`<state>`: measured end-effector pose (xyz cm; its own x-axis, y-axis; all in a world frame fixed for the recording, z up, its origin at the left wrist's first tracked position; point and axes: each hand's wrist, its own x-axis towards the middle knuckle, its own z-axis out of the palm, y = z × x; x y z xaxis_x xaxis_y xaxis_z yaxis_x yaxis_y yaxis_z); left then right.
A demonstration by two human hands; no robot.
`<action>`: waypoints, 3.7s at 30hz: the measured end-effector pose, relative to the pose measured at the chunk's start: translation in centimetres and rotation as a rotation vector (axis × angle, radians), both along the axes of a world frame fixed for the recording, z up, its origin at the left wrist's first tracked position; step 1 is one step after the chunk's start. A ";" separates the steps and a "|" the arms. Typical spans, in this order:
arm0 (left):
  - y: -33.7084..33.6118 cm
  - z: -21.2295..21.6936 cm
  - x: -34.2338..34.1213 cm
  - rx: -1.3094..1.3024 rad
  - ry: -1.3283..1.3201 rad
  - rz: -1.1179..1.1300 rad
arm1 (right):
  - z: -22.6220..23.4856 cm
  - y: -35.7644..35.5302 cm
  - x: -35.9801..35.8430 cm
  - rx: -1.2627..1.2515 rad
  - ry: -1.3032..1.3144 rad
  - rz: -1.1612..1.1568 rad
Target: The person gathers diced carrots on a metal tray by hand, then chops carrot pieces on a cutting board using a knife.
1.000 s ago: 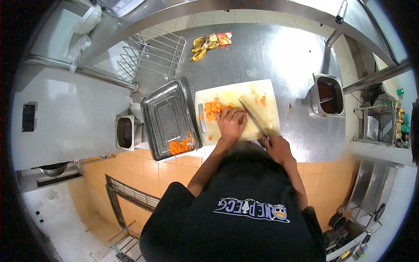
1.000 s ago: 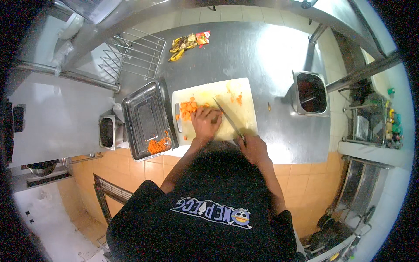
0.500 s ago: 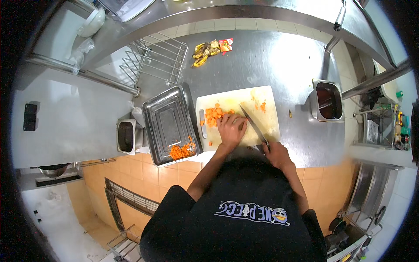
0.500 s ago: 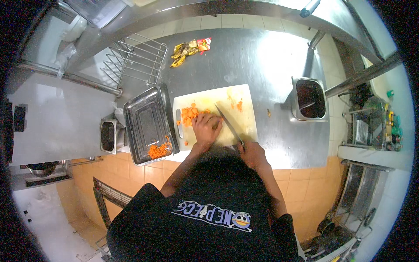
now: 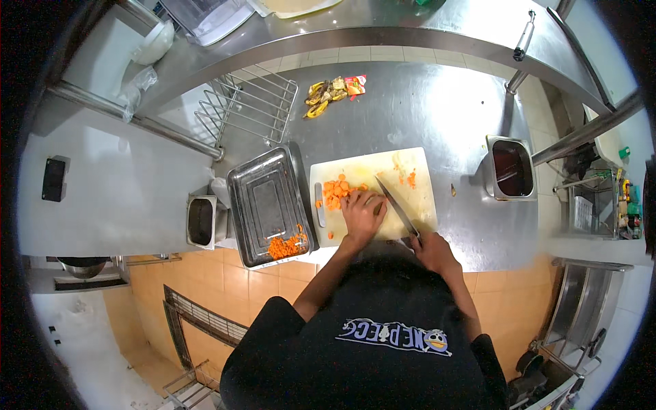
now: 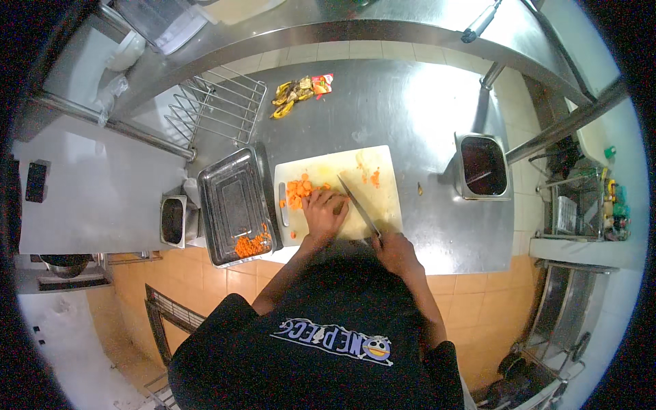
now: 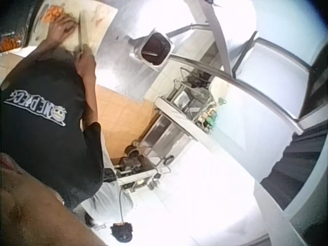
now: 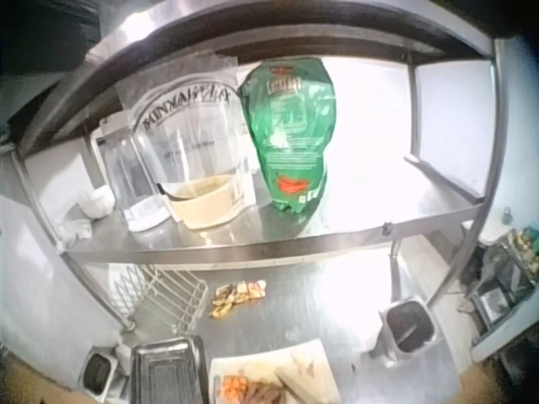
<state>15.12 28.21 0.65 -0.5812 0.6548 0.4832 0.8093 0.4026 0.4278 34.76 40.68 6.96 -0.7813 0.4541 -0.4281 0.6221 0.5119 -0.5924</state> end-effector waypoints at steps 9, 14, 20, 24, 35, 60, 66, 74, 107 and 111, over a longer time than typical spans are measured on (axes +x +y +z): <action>-0.1 0.3 -0.1 0.016 -0.010 -0.046 | 0.1 0.0 -0.1 0.040 0.007 0.023; -0.2 0.2 0.0 0.008 -0.037 -0.039 | 2.8 0.3 -0.2 0.007 -0.029 0.055; 0.0 0.1 0.2 0.025 0.020 -0.021 | 2.1 1.6 -0.4 0.043 -0.019 0.089; 0.1 0.3 0.1 -0.004 0.020 -0.006 | 1.4 0.8 -0.3 0.120 -0.008 0.098; 0.0 0.6 0.3 0.002 0.022 -0.012 | 1.5 -0.8 -0.8 0.279 -0.060 0.160; 0.1 0.4 -0.1 -0.004 -0.014 -0.034 | -0.8 -0.5 0.3 0.250 0.065 0.144; 0.1 0.2 -0.1 0.006 -0.016 -0.037 | -0.4 -0.7 0.0 0.197 0.014 0.107; 0.1 0.3 0.0 0.012 -0.041 -0.021 | -0.5 -1.0 0.2 0.179 0.061 0.070; 0.0 0.0 -0.1 0.003 -0.046 -0.029 | -1.5 -1.8 0.5 0.255 0.093 0.052; 0.2 0.2 -0.1 0.009 -0.046 -0.027 | -0.7 -1.8 0.4 0.282 0.066 0.071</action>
